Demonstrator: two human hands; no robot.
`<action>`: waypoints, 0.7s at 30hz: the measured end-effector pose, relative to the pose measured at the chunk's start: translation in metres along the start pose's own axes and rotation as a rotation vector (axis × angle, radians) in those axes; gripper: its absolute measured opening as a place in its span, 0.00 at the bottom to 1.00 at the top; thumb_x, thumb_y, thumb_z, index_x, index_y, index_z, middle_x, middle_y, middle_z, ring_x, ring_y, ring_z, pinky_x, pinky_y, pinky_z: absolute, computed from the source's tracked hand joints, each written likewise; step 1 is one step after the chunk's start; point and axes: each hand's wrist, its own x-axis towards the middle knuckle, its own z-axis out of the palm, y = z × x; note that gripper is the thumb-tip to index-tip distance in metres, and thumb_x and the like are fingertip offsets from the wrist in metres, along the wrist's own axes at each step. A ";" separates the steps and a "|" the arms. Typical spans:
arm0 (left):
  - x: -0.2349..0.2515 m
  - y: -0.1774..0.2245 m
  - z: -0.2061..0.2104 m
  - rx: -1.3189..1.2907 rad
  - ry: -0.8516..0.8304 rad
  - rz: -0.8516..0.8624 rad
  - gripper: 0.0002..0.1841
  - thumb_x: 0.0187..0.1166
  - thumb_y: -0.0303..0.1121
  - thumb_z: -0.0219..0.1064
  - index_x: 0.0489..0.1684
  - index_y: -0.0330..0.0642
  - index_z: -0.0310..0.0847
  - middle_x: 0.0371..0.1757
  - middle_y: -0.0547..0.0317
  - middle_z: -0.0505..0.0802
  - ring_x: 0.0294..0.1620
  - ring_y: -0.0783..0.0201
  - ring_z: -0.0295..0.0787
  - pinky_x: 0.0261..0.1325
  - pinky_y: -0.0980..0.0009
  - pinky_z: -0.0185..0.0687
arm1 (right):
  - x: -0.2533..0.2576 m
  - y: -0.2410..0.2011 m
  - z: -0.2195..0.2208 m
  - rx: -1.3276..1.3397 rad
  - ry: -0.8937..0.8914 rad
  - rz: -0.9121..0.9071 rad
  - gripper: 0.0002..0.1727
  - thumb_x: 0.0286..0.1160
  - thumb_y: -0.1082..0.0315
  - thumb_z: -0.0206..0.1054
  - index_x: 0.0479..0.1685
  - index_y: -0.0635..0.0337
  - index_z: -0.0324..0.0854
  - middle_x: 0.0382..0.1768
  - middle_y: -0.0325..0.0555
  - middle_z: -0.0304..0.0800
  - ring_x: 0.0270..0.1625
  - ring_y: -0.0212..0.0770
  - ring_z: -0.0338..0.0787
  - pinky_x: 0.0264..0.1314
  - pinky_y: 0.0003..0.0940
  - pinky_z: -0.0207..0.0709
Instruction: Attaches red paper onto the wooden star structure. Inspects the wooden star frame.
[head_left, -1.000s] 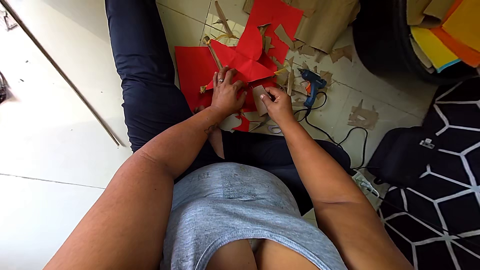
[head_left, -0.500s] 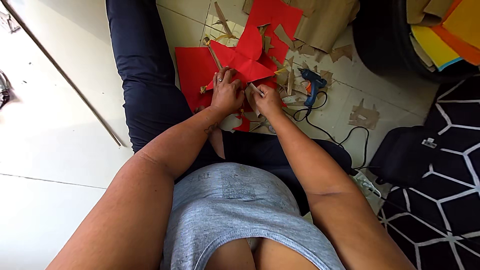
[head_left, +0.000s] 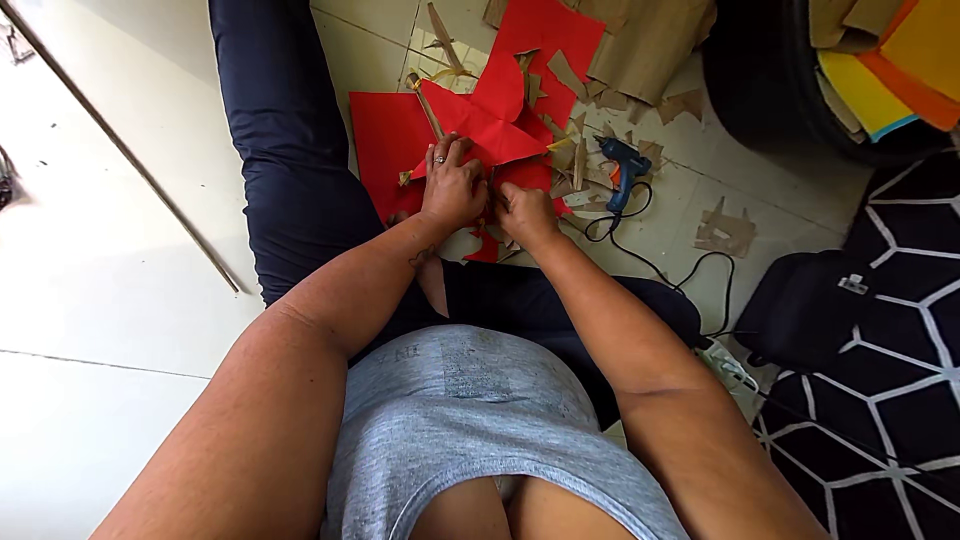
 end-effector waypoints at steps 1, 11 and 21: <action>0.000 0.000 0.000 -0.002 0.004 0.004 0.11 0.77 0.37 0.65 0.43 0.42 0.91 0.80 0.44 0.79 0.91 0.38 0.57 0.90 0.36 0.41 | -0.001 0.000 0.000 -0.028 0.004 -0.035 0.11 0.82 0.67 0.64 0.43 0.69 0.86 0.37 0.64 0.92 0.46 0.67 0.93 0.48 0.67 0.80; -0.002 -0.002 0.000 -0.044 0.036 0.025 0.11 0.78 0.38 0.65 0.45 0.46 0.93 0.79 0.43 0.80 0.90 0.36 0.57 0.90 0.35 0.40 | -0.011 0.008 0.000 0.219 -0.022 -0.013 0.13 0.81 0.64 0.66 0.37 0.67 0.86 0.28 0.58 0.87 0.35 0.57 0.89 0.41 0.59 0.77; -0.004 0.001 0.001 0.039 -0.033 0.049 0.17 0.81 0.47 0.65 0.61 0.54 0.90 0.84 0.40 0.75 0.93 0.34 0.50 0.89 0.30 0.34 | -0.027 0.059 -0.027 0.353 -0.172 0.020 0.10 0.83 0.68 0.67 0.47 0.67 0.89 0.39 0.58 0.91 0.43 0.51 0.91 0.54 0.56 0.82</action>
